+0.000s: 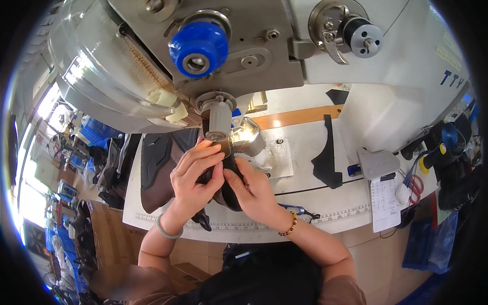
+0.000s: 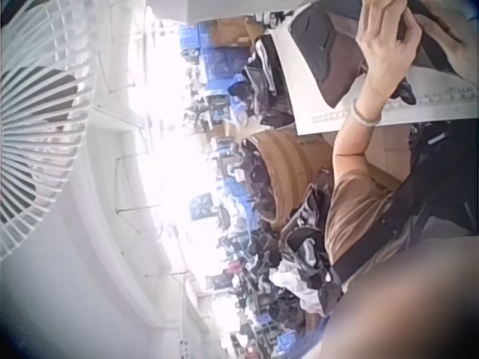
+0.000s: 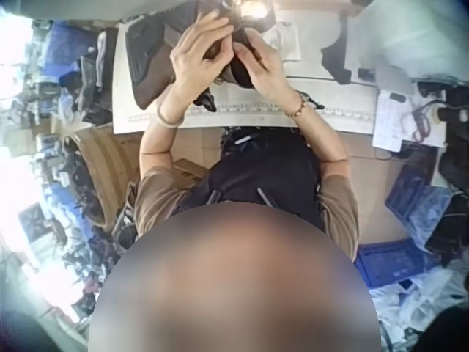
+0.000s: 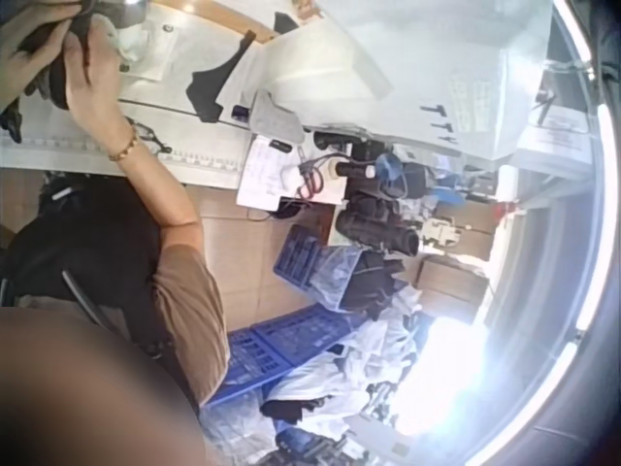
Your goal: The person stitches leather boot pieces together using a sewing machine, guides and rotates the material by hand under the needle, trims excess thread using thread snips, and continues sewing the boot sections together.
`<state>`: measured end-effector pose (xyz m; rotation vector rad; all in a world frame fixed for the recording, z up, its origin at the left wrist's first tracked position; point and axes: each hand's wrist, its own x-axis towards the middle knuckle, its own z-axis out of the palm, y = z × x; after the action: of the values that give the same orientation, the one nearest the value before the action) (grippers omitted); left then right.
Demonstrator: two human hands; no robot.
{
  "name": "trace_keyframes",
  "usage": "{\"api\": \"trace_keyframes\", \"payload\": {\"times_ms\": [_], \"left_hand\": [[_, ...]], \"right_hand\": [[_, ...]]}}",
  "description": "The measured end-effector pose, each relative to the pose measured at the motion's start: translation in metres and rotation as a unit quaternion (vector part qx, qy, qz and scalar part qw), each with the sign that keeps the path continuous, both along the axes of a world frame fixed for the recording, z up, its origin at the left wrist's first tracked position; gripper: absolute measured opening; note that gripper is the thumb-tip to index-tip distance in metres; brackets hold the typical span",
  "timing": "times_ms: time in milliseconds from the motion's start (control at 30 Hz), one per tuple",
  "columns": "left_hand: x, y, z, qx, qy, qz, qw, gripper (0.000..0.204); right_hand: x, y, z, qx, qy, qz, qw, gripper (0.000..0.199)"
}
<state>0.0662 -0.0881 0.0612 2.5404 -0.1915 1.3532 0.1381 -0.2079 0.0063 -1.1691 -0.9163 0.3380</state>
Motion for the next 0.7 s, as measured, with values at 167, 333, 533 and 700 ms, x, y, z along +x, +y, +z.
{"api": "trace_keyframes", "payload": {"times_ms": [167, 333, 533, 700], "left_hand": [[0.001, 0.006, 0.003, 0.021, 0.010, 0.004, 1.000, 0.024], [-0.001, 0.007, 0.010, 0.012, 0.022, -0.009, 1.000, 0.023], [-0.002, 0.010, 0.006, 0.018, 0.013, -0.016, 1.000, 0.023], [0.001, 0.010, 0.004, 0.015, 0.003, -0.014, 1.000, 0.023]], "right_hand": [[0.001, -0.004, 0.009, -0.004, 0.022, 0.055, 0.998, 0.020], [-0.005, -0.010, 0.017, -0.032, -0.087, 0.036, 0.995, 0.030], [-0.006, -0.010, 0.012, -0.043, -0.147, 0.003, 0.988, 0.026], [-0.005, -0.010, 0.013, -0.032, -0.087, 0.039, 0.995, 0.020]]}}
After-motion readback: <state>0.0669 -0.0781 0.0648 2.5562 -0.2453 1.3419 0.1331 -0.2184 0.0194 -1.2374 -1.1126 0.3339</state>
